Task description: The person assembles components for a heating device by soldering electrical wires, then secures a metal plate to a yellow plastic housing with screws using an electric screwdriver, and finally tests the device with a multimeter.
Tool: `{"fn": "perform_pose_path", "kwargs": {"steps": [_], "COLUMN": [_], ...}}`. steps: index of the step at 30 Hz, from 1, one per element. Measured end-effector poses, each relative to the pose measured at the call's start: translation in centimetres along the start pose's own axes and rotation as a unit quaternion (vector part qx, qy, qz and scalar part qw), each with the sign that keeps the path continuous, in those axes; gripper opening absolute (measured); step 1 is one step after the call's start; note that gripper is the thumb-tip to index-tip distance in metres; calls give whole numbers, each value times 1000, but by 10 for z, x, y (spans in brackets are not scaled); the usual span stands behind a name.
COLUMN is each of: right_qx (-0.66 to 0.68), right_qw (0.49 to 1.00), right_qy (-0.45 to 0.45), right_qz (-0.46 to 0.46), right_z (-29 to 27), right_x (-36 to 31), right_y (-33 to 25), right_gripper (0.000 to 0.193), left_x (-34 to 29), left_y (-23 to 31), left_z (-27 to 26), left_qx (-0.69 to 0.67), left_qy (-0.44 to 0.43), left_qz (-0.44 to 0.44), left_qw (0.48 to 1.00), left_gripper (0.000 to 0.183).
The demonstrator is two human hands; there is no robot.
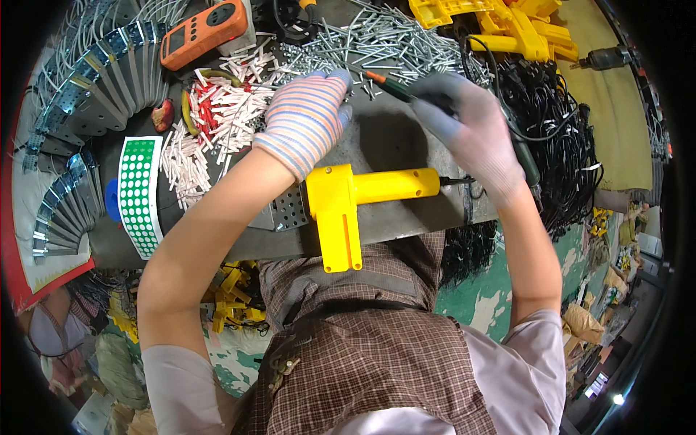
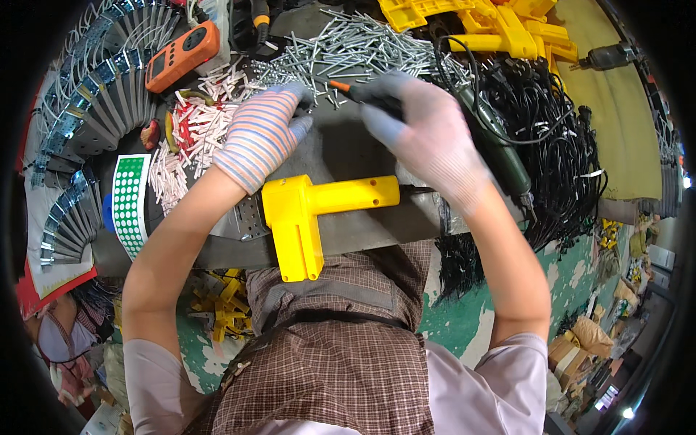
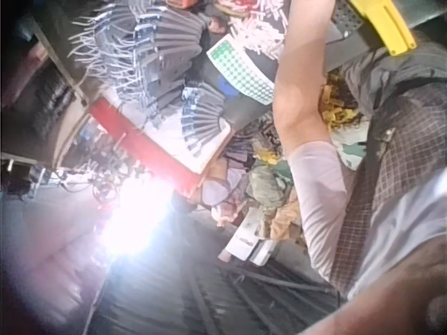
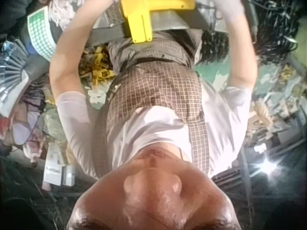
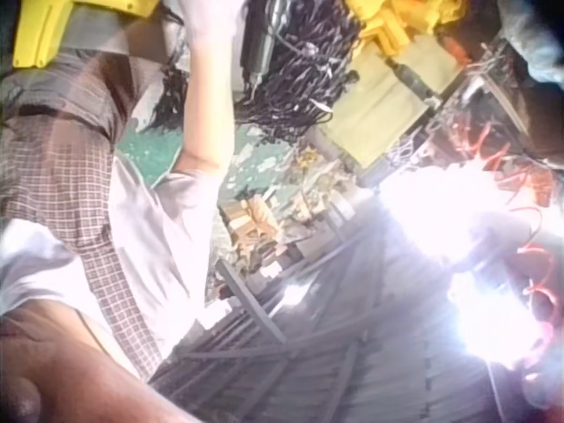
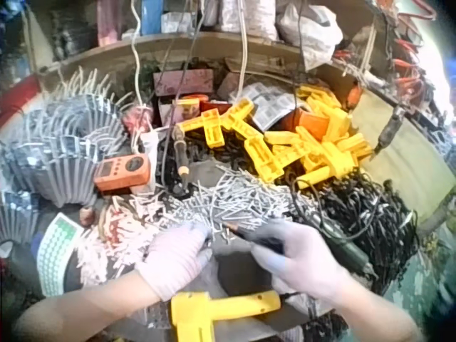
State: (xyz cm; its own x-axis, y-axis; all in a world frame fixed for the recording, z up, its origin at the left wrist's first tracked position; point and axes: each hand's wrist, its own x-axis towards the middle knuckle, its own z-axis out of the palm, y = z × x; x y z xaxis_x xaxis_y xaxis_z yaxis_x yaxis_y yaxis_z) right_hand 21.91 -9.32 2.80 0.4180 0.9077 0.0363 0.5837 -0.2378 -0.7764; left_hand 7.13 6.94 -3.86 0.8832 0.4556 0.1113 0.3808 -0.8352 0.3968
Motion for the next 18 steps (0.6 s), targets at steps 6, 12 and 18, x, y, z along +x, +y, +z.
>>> {"fn": "perform_pose_path", "kwargs": {"steps": [6,12,18], "right_qx": [-23,-159,-160], "right_qw": [989,960,951], "right_qy": [87,154,192], "right_qz": [-120,-172,-183], "right_z": [4,28,39], "right_x": [-94,-102,-103], "right_y": [11,16,32], "right_gripper": [21,28,28], "left_x": [22,18,-13], "left_y": [35,24,65], "left_z": [-7,-10,-17], "left_qx": [195,89,-408], "left_qy": [-95,-98,-198], "left_qz": [59,68,-9], "left_qw": [974,989,891], "left_gripper": [24,22,24]}}
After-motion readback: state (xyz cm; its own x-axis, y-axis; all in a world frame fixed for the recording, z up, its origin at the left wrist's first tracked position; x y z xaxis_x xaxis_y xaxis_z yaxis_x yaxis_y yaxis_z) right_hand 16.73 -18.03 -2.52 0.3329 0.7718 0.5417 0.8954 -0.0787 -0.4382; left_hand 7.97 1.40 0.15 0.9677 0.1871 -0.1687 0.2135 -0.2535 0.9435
